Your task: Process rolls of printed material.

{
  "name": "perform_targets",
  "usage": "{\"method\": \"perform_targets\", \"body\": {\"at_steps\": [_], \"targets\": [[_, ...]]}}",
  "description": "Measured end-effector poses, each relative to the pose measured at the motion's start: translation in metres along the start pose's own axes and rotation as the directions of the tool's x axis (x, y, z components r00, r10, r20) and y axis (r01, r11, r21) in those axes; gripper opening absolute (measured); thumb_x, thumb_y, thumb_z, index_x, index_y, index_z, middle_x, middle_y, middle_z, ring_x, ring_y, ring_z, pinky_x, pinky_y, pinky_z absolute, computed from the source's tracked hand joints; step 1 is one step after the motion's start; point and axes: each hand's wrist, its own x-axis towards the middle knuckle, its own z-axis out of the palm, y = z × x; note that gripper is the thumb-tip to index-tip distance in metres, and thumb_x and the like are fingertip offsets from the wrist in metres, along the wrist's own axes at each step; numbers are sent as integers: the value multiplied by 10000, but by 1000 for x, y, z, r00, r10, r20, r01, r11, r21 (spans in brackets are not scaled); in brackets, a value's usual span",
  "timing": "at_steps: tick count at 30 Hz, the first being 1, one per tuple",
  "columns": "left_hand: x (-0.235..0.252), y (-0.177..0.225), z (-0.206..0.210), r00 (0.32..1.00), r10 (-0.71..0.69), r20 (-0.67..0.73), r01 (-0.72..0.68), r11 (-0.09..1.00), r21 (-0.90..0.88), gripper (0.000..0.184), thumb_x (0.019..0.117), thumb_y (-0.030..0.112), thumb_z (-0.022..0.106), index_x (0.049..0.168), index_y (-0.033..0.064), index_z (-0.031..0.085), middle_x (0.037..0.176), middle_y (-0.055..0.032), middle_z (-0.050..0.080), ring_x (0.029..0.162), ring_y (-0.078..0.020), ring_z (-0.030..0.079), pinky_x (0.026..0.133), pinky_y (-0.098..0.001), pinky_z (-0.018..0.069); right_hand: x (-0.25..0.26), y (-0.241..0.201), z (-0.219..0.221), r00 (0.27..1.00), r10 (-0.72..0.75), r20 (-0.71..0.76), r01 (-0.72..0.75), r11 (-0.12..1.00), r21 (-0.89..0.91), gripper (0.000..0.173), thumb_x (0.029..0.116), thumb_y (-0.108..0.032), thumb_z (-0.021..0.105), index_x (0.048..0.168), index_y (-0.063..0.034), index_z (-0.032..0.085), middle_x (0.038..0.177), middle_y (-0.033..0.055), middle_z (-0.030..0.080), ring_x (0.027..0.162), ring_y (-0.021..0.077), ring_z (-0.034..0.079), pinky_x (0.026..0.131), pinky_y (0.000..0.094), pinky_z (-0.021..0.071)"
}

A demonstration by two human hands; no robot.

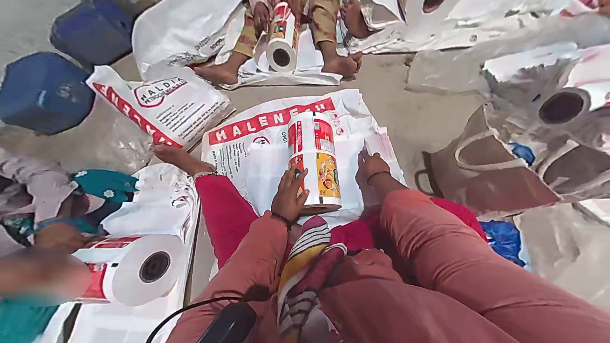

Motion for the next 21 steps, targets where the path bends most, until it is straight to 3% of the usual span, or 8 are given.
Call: {"method": "perform_targets", "body": {"at_steps": [3,5,7,10,12,15,18,21], "targets": [[-2,8,2,993,-112,33,115,989,-90,553,1087,393,420,1616,247,360,1740,-61,141,1573,-290,249,1247,-495,307,-12,-13,-12,996,-64,-64,71,992,109,727,984,-212,596,1629,-351,290,1381,330,523,983,512,660,767,676,542],[-6,5,11,994,-109,-9,106,979,-171,549,1090,353,385,1616,197,363,1728,-99,181,1571,-298,254,1261,-488,283,-15,-20,-15,991,-104,-80,111,989,98,730,1001,-247,593,1638,-357,253,1357,309,556,1005,498,664,797,672,540],[-21,-5,13,994,-89,-65,74,976,-204,548,1086,325,373,1601,138,387,1701,-157,245,1567,-332,261,1268,-506,258,-26,-34,-11,987,-155,-39,158,983,91,667,1028,-253,554,1639,-266,288,1404,304,540,1162,485,620,941,660,506],[-17,-10,29,980,120,-156,-147,973,-178,566,1070,270,352,1566,0,396,1659,-265,279,1551,-415,268,1269,-537,237,-52,-28,-30,990,-137,-29,140,981,136,527,1070,-247,483,1560,-63,421,1485,273,509,1343,429,528,1113,589,417],[-12,-20,36,948,233,-217,-268,951,-150,627,1069,342,251,1560,-20,393,1642,-280,308,1537,-447,285,1260,-565,240,-51,-27,-29,989,-134,-70,145,972,186,578,1047,-263,533,1595,-152,386,1474,254,515,1308,410,562,1073,580,469],[-12,-34,27,932,309,-192,-341,925,-168,691,1020,369,290,1552,-66,364,1633,-356,240,1526,-540,213,1247,-619,190,-47,-40,-21,976,-175,-127,202,951,234,686,1024,-274,584,1640,-315,284,1405,251,554,1233,393,601,1010,564,513],[-7,-34,30,893,410,-187,-440,882,-166,907,924,592,434,1538,-75,383,1611,-400,231,1512,-599,165,1236,-662,153,-54,-40,-11,977,-155,-147,188,951,245,641,1045,-296,554,1630,-348,298,1406,251,557,1207,392,623,992,574,529],[1,-36,39,871,433,-233,-471,870,-144,1041,884,807,446,1528,-10,442,1611,-351,298,1518,-554,219,1231,-654,204,-56,-38,-10,979,-158,-129,185,954,235,659,1038,-252,550,1635,-339,287,1358,246,580,1180,388,628,977,574,528]]}}
